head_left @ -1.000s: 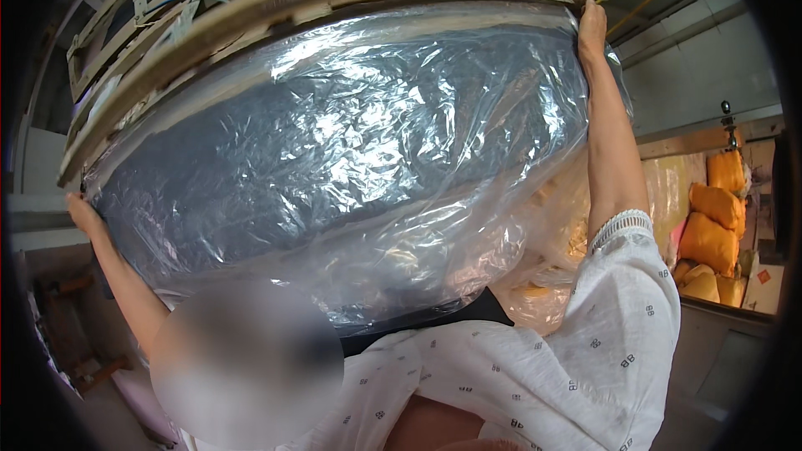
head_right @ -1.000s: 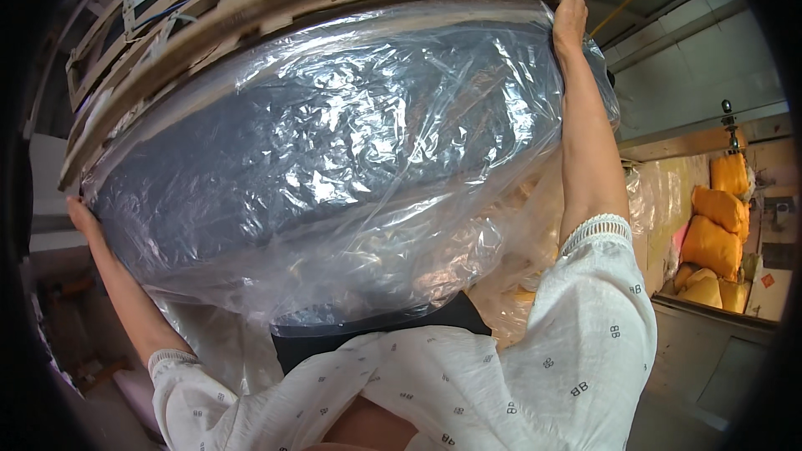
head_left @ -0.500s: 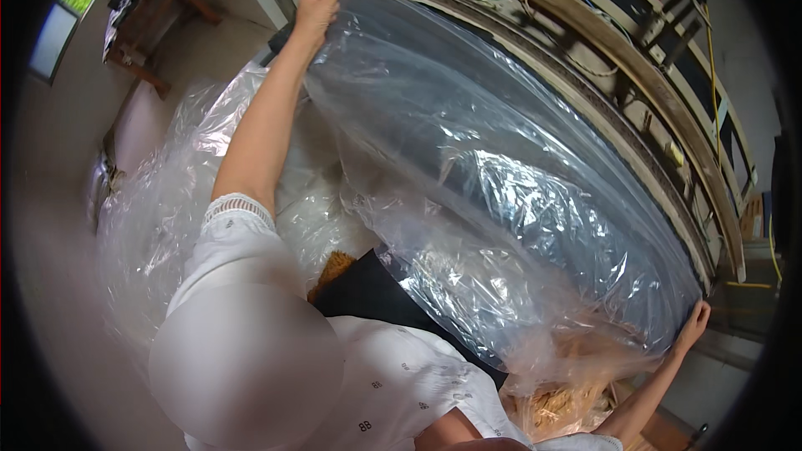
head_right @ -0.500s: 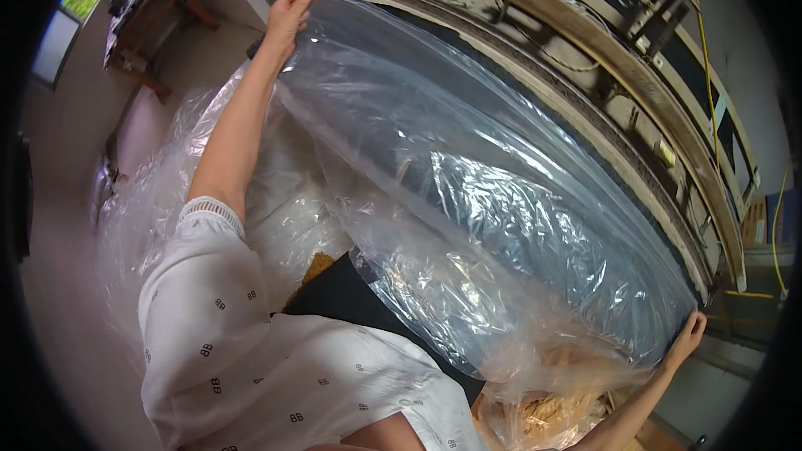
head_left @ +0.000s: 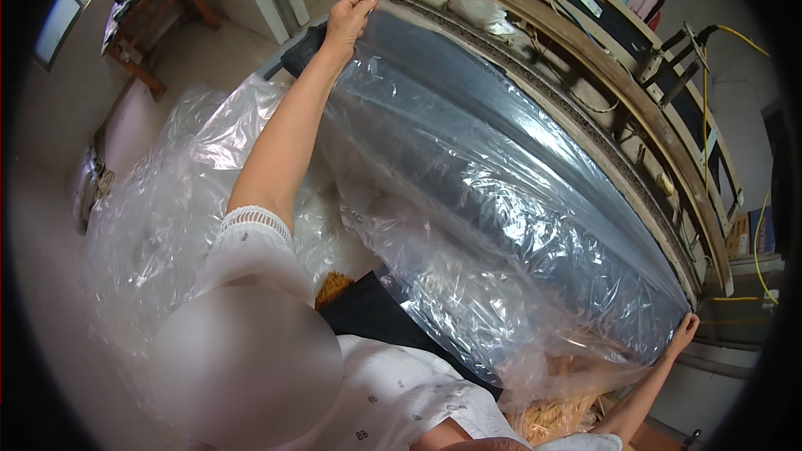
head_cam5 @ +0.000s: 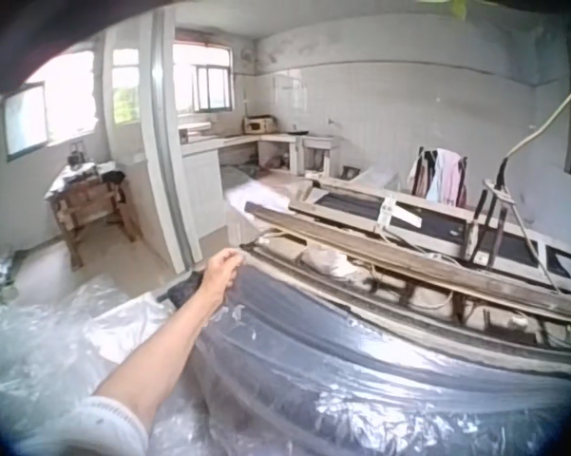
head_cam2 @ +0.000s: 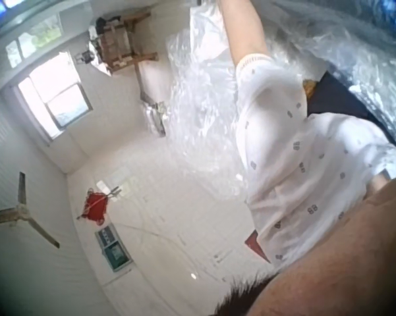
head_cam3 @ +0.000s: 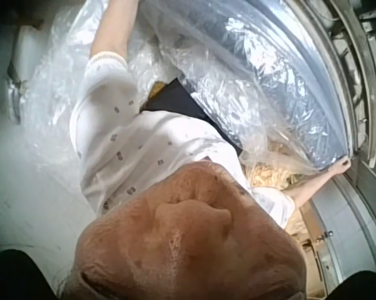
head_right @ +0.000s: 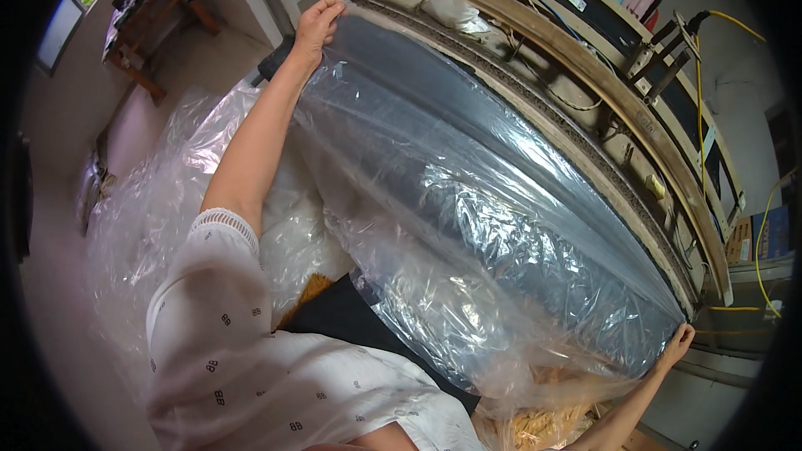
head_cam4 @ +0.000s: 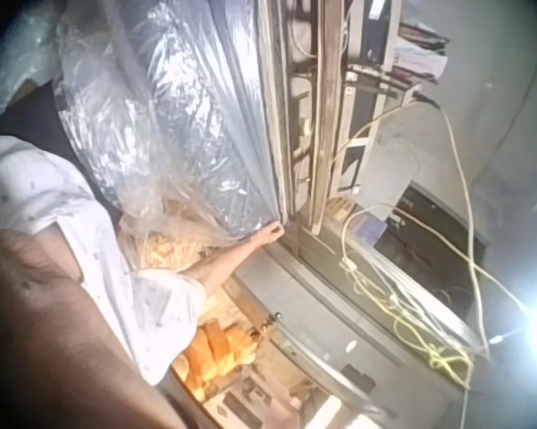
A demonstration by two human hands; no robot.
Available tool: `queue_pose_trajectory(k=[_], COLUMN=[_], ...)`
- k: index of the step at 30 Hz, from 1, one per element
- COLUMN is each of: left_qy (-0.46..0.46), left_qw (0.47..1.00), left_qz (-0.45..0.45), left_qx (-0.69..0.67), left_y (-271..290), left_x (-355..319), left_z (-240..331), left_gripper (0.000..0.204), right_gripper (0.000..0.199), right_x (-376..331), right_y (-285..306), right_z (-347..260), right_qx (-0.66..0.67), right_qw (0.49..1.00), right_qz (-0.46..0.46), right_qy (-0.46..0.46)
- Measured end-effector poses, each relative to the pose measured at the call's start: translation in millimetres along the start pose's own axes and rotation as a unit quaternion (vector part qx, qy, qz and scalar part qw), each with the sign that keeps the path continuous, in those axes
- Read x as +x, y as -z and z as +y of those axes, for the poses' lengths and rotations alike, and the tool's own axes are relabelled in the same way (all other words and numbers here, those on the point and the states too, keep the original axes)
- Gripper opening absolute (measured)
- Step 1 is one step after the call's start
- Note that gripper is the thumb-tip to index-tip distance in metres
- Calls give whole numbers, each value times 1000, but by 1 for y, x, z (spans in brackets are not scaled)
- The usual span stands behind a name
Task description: Covering a large mattress with a plastic sheet for protection or shipping.
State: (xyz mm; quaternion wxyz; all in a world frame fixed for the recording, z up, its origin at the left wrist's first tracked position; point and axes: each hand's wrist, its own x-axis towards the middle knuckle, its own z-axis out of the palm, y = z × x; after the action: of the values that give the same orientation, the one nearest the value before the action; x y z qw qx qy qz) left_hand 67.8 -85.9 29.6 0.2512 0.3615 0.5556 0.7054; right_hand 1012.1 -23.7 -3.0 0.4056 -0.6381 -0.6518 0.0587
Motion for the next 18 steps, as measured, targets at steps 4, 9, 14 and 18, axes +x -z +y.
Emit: queue_pose_trajectory(k=[4,9,14,18], left_qy=[0,-21,8,-4], left_qw=[999,996,998,998], left_qz=[-8,-28,-37,-61], left_qx=[-39,-86,-58,-13], left_y=[-6,-8,-10,-4], left_x=[11,12,7,11], left_z=[-5,0,2,-8], left_gripper=[13,15,29,34], right_gripper=[23,23,24,24], right_x=[6,2,0,0], right_y=[5,-1,1,0], right_z=[17,12,10,13], right_qx=[-17,-15,-14,-16], right_qw=[1000,1000,1000,1000], right_qz=[12,15,22,24], right_qy=[13,1,8,8])
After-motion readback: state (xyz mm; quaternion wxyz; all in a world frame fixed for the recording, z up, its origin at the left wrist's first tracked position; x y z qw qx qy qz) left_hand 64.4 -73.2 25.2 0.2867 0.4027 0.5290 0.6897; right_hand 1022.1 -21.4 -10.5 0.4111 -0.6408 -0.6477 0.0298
